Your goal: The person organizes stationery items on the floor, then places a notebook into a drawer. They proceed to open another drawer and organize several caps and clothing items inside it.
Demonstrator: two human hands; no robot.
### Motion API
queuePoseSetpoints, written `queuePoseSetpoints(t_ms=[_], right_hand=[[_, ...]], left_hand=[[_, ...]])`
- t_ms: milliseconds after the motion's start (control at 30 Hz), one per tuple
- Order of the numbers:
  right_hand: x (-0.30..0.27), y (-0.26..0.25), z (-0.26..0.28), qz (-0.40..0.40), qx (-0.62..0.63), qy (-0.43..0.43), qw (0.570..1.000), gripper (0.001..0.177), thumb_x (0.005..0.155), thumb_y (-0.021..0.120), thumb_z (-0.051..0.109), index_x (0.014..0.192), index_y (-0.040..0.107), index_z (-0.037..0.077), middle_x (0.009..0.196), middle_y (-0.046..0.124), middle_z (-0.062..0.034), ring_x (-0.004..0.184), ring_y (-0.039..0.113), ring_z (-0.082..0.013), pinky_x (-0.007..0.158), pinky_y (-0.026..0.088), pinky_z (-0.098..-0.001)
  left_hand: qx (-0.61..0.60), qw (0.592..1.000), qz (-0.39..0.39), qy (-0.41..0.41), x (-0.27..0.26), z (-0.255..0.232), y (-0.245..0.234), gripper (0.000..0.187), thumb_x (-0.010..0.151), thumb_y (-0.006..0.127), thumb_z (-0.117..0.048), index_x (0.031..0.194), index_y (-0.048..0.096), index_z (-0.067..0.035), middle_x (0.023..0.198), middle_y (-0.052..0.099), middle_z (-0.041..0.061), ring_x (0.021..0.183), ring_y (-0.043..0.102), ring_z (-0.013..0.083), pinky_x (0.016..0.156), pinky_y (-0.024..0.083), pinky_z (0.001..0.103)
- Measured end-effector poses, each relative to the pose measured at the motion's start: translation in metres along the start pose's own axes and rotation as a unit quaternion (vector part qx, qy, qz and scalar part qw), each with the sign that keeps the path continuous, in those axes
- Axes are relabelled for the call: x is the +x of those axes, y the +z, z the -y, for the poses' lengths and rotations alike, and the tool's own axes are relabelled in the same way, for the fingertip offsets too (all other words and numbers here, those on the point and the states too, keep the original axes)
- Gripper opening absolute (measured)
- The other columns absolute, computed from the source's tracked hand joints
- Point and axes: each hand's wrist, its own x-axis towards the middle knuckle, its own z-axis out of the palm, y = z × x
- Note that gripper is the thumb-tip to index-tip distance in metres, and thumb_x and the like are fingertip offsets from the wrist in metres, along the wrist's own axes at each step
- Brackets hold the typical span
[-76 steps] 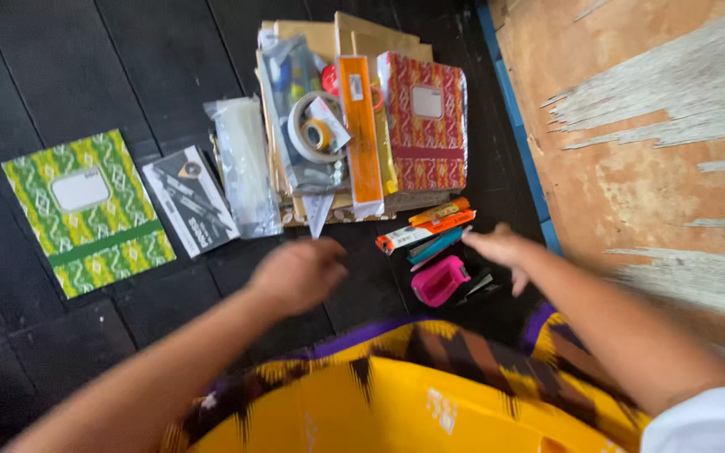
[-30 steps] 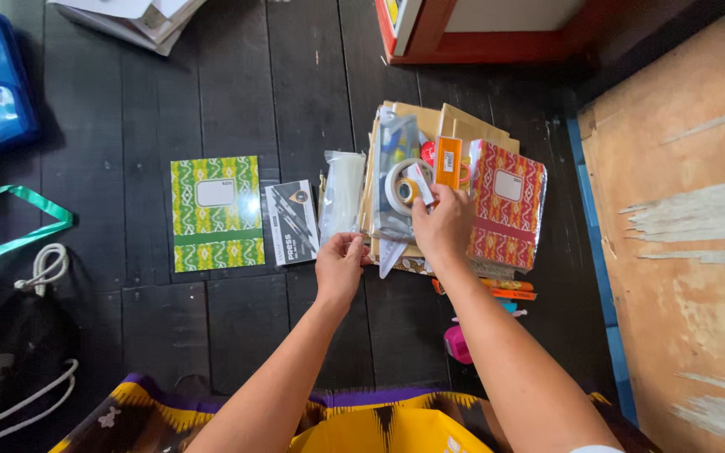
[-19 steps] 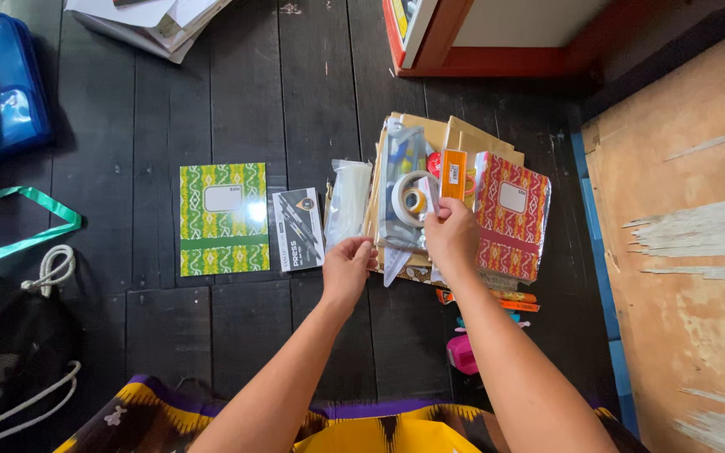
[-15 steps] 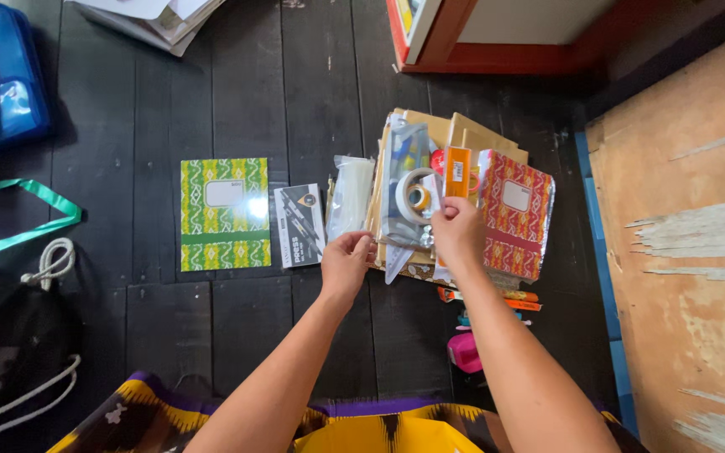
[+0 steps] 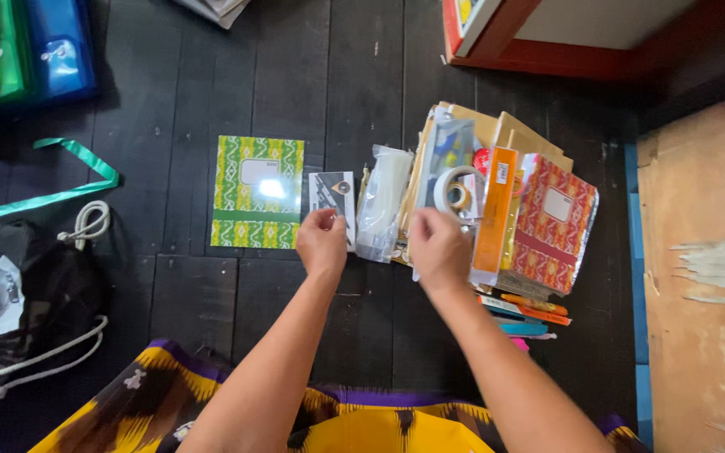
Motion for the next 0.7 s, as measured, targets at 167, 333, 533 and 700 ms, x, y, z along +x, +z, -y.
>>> queuePoseSetpoints(t_ms=[167,333,533,700], right_hand=[[-0.033,0.037,0.016,0.113,-0.002,-0.002,0.994,0.012,0.088,0.070,0.019,0.094,0.074,0.009,0.090,0.072,-0.0098,0.084,0.071,-0.0317,0.073,0.056,-0.0436],[-0.045,0.056,0.020,0.155,-0.017,0.015,0.988,0.018,0.085,0.074,0.019,0.100,0.072,0.009,0.098,0.070,-0.0097,0.087,0.071,-0.0285,0.076,0.056,-0.0426],[-0.035,0.052,0.014,0.142,-0.021,0.011,0.990,0.015,0.087,0.073,0.019,0.097,0.072,0.008,0.096,0.070,-0.0094,0.088,0.070,-0.0290,0.075,0.056,-0.0424],[-0.031,0.051,0.016,0.139,-0.026,0.007,0.990,0.015,0.086,0.073,0.019,0.097,0.072,0.008,0.096,0.070,-0.0091,0.089,0.070,-0.0306,0.074,0.055,-0.0434]], left_hand=[[0.164,0.986,0.001,0.012,0.000,-0.005,-0.027,0.069,0.075,0.088,-0.035,0.133,0.058,-0.012,0.121,0.058,0.017,0.111,0.060,0.0347,0.092,0.051,0.045],[0.244,0.965,0.080,0.041,-0.006,-0.012,-0.040,0.098,0.069,0.092,-0.039,0.149,0.039,-0.021,0.130,0.047,0.017,0.119,0.053,0.0395,0.095,0.049,0.049],[0.244,0.967,0.073,0.022,0.019,-0.012,-0.056,0.091,0.079,0.085,-0.031,0.154,0.035,-0.027,0.131,0.048,0.016,0.116,0.055,0.0372,0.093,0.051,0.049],[0.311,0.947,0.039,0.072,0.022,-0.025,-0.050,0.091,0.077,0.085,-0.039,0.154,0.037,-0.023,0.132,0.048,0.017,0.116,0.055,0.0386,0.093,0.050,0.051]])
